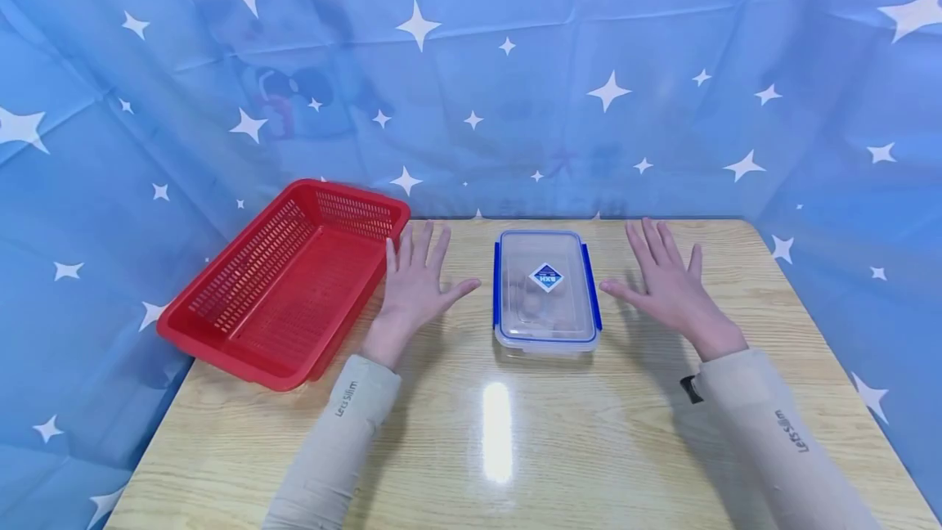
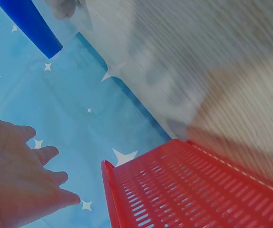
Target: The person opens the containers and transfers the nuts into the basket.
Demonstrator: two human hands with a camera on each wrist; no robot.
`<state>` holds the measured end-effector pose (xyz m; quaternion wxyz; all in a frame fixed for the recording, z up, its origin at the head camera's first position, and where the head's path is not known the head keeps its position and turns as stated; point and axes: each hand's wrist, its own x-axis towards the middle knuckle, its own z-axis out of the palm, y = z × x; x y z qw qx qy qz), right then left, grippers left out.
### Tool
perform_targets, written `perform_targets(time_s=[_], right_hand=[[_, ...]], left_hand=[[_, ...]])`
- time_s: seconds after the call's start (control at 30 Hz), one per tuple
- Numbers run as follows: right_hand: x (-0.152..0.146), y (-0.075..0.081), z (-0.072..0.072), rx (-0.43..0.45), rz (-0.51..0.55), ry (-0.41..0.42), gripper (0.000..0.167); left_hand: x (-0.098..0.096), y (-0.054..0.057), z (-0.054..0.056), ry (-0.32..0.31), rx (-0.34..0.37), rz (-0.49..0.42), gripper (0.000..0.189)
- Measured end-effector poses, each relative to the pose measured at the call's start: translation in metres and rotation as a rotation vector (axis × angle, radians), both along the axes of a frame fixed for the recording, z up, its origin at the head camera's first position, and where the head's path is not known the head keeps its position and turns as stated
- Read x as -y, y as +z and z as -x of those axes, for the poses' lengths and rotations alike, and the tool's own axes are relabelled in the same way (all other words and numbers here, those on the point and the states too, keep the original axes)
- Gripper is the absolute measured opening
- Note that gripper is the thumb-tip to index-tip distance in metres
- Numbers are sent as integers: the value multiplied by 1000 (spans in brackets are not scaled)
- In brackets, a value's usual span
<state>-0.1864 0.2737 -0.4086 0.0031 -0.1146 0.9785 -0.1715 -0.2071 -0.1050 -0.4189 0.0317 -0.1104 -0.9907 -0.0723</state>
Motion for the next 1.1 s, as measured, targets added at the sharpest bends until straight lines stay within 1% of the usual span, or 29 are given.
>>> perform_targets(time_s=[0.2,0.43,0.57,0.73,0.87,1.1], right_hand=[[2,-5,-2,0,11,3,100],[4,-10,-2,-28,-4,7,98],[5,-11,-2,-49,-5,14,96],[7,-14,-1,-75,2,25,97],[8,-16,-3,-105,12,34,96],[10,-20,-5,-126,8,66,93]], left_hand=[[-5,0,-2,-21,9,-26,99],[-11,-3,-4,-41,37,-3,100],[-13,-5,-6,-48,54,-14,100],[-17,-6,-10,-70,90,-69,99],[-20,-5,-12,-101,93,-135,99],[-25,-4,-16,-158,134,-153,96]])
